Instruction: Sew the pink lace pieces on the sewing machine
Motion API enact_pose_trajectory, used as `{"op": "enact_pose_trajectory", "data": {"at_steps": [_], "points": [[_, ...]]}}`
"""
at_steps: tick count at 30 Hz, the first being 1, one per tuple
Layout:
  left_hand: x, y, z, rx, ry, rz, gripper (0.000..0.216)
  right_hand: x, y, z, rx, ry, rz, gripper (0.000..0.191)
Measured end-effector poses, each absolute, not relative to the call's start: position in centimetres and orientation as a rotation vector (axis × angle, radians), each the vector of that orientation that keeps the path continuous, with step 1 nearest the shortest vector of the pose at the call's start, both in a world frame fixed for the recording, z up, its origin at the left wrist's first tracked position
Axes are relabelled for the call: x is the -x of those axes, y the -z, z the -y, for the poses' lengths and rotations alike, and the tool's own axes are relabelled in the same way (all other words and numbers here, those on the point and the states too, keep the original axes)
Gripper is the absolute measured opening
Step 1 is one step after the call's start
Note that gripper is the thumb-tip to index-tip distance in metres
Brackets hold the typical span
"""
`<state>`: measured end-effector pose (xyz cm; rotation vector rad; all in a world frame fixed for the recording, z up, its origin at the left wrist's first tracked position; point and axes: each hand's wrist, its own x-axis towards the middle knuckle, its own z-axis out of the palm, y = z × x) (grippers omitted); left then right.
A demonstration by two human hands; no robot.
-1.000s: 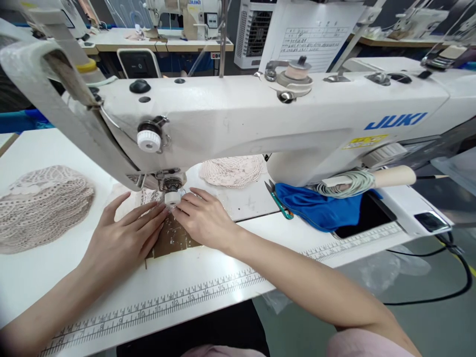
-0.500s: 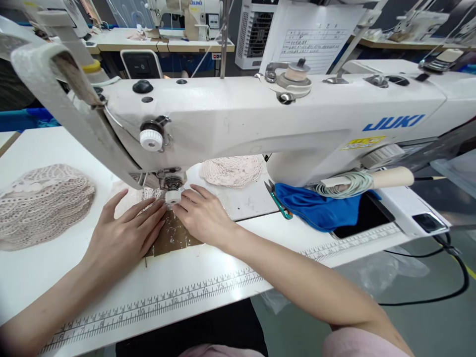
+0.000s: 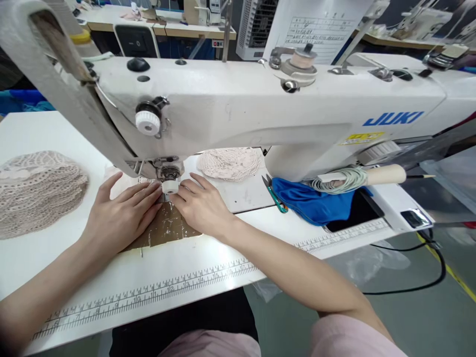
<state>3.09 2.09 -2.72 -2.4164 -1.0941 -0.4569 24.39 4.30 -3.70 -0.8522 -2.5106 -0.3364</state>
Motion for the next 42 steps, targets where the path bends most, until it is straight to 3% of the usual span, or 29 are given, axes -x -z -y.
{"op": "enact_pose_trajectory", "data": {"at_steps": [8, 14, 16, 19, 23, 25, 29, 34, 38, 42], "points": [[-2.7, 2.2, -1.6, 2.398, 0.398, 1.268, 0.033, -24.7, 3.4, -4.2, 0.814, 0.335, 2.459, 0.034], [-1.1, -0.3, -1.4, 2.403, 0.050, 1.747, 0.025, -24.6, 2.9, -3.5, 0.771, 0.147, 2.444, 0.031], [-0.5, -1.4, -1.1, 2.505, -0.014, 1.840, 0.021, -24.1, 2.6, -3.1, 0.733, -0.039, 2.447, 0.032], [0.4, -3.2, -0.1, 2.723, -0.020, 1.878, 0.022, -22.7, 1.7, -2.4, 0.646, -0.417, 2.491, 0.050], [2.3, -5.1, 1.2, 3.041, 0.266, 2.017, 0.017, -20.2, 0.2, -1.2, 0.725, -1.008, 2.405, 0.017], [3.9, -5.4, 2.0, 3.104, 0.382, 2.114, 0.017, -19.3, -0.5, -0.7, 0.829, -1.295, 2.247, 0.031], [8.2, -4.8, 4.5, 3.059, 0.614, 2.517, 0.027, -18.2, -2.0, 0.1, 0.779, -1.646, 2.095, 0.037], [12.4, -6.0, 6.0, 2.411, 1.508, 2.730, 0.028, -14.3, -3.5, -0.2, 0.573, -1.590, 2.141, 0.033], [15.0, -8.6, 1.4, 2.145, 1.439, 2.606, 0.033, -7.9, -3.8, -3.8, 0.625, -1.551, 1.920, 0.021], [17.8, -7.6, -4.9, 2.201, 1.231, 2.604, 0.037, -2.8, -2.7, -8.6, 0.933, -1.222, 1.863, 0.020]]}}
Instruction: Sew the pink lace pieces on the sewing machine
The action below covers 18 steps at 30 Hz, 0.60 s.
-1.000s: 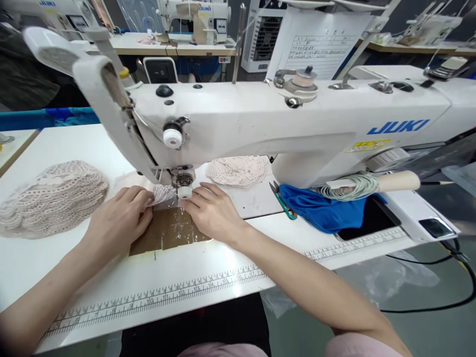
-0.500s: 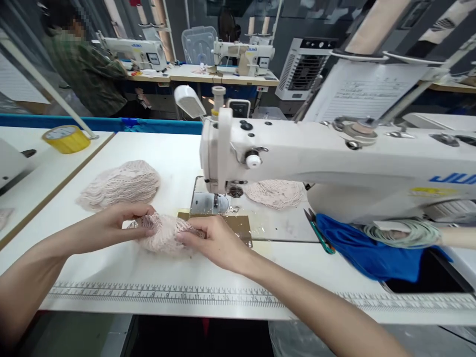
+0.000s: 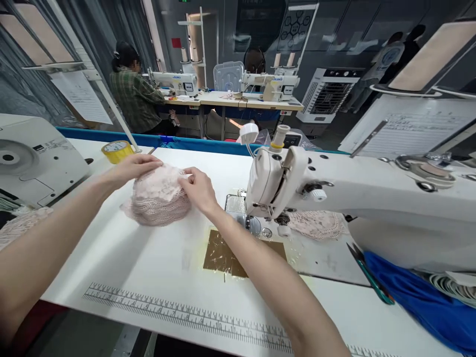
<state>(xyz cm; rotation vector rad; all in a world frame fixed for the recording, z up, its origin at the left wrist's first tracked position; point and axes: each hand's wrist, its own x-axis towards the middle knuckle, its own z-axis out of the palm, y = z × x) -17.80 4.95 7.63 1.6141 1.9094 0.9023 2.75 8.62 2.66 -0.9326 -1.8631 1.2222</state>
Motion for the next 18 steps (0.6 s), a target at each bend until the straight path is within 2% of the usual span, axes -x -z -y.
{"op": "enact_pose_trajectory", "data": {"at_steps": [8, 14, 18], "points": [[20.3, -1.8, -7.5, -1.830, -0.681, -2.184, 0.039, -1.2, 0.2, -11.1, 1.122, -1.092, 1.904, 0.023], [19.4, -3.0, -5.1, -2.037, -0.545, -2.477, 0.035, -4.1, 0.3, -9.0, 1.149, -1.084, 1.923, 0.024], [17.7, -4.1, -3.7, -2.203, -0.669, -2.437, 0.043, -10.5, 0.0, -4.7, 1.086, -1.030, 2.088, 0.017]]}}
